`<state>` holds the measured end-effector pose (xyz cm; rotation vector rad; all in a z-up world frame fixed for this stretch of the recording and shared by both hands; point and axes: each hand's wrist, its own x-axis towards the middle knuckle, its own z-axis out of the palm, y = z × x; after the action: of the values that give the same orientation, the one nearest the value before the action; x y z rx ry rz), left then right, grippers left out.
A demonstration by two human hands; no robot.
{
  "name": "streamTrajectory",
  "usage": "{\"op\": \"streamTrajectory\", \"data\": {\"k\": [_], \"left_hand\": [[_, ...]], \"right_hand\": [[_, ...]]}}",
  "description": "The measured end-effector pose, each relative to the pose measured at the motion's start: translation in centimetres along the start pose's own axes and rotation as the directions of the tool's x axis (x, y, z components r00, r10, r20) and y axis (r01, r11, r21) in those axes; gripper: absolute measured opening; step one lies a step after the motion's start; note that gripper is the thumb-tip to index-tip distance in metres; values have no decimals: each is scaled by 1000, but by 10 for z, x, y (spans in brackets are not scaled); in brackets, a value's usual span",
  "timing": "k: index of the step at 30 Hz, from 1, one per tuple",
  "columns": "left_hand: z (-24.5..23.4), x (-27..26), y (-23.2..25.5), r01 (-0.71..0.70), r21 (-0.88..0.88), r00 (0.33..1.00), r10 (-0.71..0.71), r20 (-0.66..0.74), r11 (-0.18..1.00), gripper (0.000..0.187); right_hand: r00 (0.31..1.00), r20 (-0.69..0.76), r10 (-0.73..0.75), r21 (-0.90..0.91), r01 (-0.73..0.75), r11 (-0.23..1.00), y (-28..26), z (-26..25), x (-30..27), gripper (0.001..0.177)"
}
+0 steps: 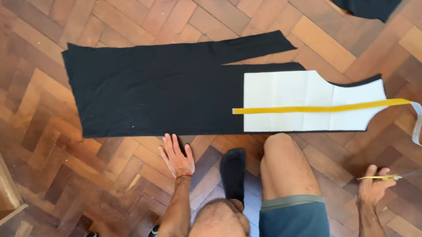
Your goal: The person measures a black long-sleeved shirt laid on the floor using a yellow tape measure and a paper pattern. They then use scissors to cut the fabric along the pattern's edge and trim the sleeves and body of the shirt.
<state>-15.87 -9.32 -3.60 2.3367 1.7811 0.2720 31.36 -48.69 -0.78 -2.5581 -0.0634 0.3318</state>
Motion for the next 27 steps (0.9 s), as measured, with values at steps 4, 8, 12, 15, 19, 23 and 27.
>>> {"op": "streamTrajectory", "data": {"k": [4,8,12,15,19,23,27], "left_hand": [[-7,2,3,-74,-62,995,70,-65,995,63],[-7,4,7,-21,-5,1000,21,-12,1000,63],[-8,1,5,-33,-29,999,32,-17,999,65],[-11,6,9,-18,-25,1000,18,-2,1000,65],[10,2,-3,-62,21,986,64,-152,998,65],[11,-3,-6,-74,20,982,76,-174,997,64],[12,1,-3,-54,-2,993,54,-106,999,64]], "right_hand": [[982,116,-148,-68,157,985,19,-3,4,61],[983,183,-6,-76,20,997,4,-8,0,62],[987,152,-58,-23,62,998,11,0,-3,76],[986,113,-122,-51,128,990,28,13,11,80],[987,35,160,-205,-149,967,33,25,22,77],[992,32,122,-167,-115,979,39,21,17,72],[998,26,-63,-157,67,985,41,20,20,75]]}}
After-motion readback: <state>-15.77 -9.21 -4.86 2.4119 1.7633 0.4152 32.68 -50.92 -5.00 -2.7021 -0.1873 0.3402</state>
